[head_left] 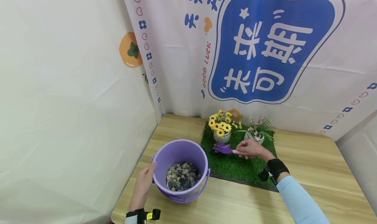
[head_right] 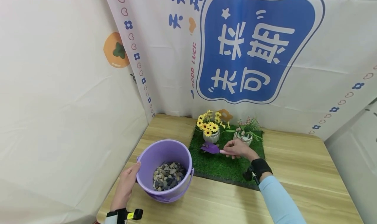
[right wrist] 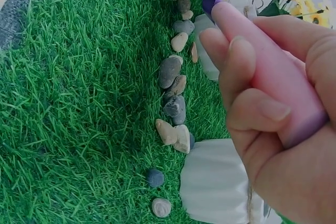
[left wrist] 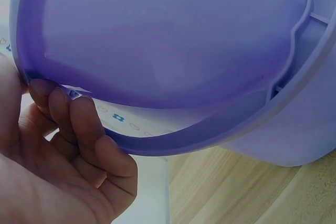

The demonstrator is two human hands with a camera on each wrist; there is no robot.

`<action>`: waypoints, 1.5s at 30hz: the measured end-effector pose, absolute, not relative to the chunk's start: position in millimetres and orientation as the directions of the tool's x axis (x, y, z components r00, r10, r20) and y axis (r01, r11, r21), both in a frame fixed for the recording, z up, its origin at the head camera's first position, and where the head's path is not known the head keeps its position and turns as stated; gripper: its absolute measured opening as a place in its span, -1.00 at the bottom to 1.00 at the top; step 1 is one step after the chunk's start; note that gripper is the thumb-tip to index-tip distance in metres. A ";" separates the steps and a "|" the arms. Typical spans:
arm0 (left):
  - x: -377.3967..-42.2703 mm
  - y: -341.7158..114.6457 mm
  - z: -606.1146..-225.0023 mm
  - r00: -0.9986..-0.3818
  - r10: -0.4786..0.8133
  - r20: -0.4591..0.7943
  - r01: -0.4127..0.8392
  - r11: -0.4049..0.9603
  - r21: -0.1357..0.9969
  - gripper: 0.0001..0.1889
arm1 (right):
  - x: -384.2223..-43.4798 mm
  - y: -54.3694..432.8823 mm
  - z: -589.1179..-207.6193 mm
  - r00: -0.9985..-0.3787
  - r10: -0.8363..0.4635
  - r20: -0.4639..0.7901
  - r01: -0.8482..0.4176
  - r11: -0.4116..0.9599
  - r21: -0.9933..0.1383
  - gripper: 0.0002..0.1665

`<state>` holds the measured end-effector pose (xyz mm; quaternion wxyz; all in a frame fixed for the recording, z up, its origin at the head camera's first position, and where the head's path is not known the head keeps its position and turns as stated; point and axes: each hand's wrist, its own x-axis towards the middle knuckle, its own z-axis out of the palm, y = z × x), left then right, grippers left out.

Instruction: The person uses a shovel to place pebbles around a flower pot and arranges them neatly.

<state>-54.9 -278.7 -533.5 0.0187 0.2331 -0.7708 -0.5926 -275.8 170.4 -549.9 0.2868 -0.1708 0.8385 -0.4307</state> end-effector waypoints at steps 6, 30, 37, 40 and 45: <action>-54.2 -277.5 -532.5 -0.889 -0.379 -0.257 -0.345 0.183 0.921 -0.33 | -276.3 165.3 -545.4 -0.785 -0.513 -0.348 -0.043 0.605 -0.795 -0.73; -55.1 -276.5 -532.3 -0.888 -0.396 -0.234 -0.322 0.173 0.931 -0.34 | -281.4 141.1 -528.2 -0.790 -0.532 -0.306 -0.226 0.716 -0.660 -0.76; -54.3 -276.0 -534.3 -0.887 -0.388 -0.252 -0.333 0.157 0.930 -0.33 | -277.4 140.4 -510.1 -0.794 -0.515 -0.322 -0.247 0.759 -0.603 -0.78; -54.4 -277.2 -534.9 -0.886 -0.385 -0.258 -0.338 0.156 0.928 -0.33 | -274.6 144.9 -502.1 -0.792 -0.512 -0.331 -0.273 0.783 -0.559 -0.78; -56.1 -279.1 -535.7 -0.893 -0.379 -0.243 -0.328 0.177 0.928 -0.34 | -266.2 159.5 -487.0 -0.801 -0.512 -0.310 -0.298 0.791 -0.535 -0.80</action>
